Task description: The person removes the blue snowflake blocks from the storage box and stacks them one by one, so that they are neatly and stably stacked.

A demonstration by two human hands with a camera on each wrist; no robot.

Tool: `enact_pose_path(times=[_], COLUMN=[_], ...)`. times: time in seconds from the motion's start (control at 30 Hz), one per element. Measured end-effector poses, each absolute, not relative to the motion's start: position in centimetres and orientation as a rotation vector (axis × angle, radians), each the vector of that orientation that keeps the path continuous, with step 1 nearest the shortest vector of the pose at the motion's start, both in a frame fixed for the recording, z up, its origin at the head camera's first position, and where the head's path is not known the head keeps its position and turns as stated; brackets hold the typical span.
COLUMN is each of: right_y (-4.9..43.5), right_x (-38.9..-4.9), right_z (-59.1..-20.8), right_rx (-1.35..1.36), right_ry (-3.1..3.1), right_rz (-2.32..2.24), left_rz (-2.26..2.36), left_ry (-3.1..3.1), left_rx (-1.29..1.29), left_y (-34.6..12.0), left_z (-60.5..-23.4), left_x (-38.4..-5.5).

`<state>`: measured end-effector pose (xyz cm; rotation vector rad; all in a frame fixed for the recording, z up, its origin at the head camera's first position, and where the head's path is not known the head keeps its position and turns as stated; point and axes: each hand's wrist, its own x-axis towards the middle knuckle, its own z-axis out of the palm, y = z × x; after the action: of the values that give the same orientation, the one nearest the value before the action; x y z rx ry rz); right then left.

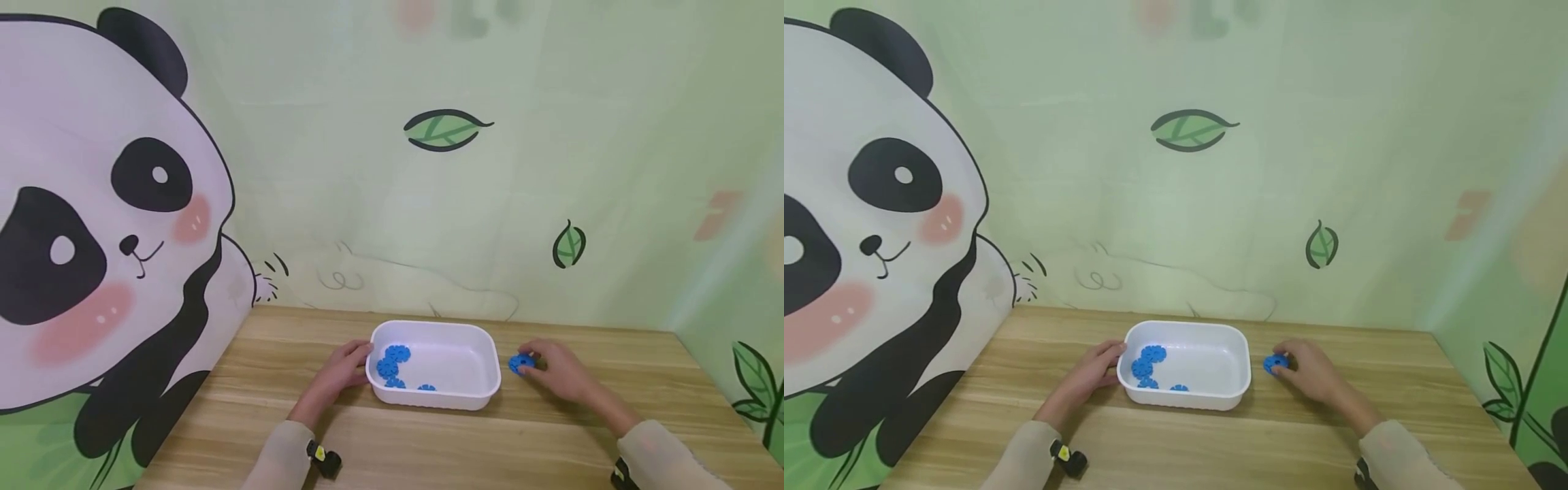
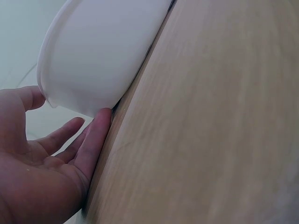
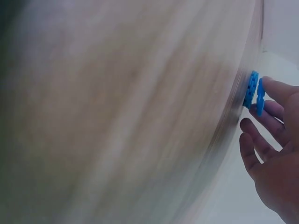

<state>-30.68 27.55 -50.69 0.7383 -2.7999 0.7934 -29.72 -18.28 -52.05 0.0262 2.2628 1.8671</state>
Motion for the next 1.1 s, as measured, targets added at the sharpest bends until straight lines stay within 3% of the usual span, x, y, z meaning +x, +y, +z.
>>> enact_pose_path(times=[1.1], right_y=[27.42], right_x=[-30.83], right_z=[-50.92], right_rx=[0.695], right_ry=[-2.865], right_rz=[0.748], left_rz=[1.87], left_ry=[2.258], left_rx=[0.024], left_y=[-18.39], left_z=[-52.39], left_x=[-29.89])
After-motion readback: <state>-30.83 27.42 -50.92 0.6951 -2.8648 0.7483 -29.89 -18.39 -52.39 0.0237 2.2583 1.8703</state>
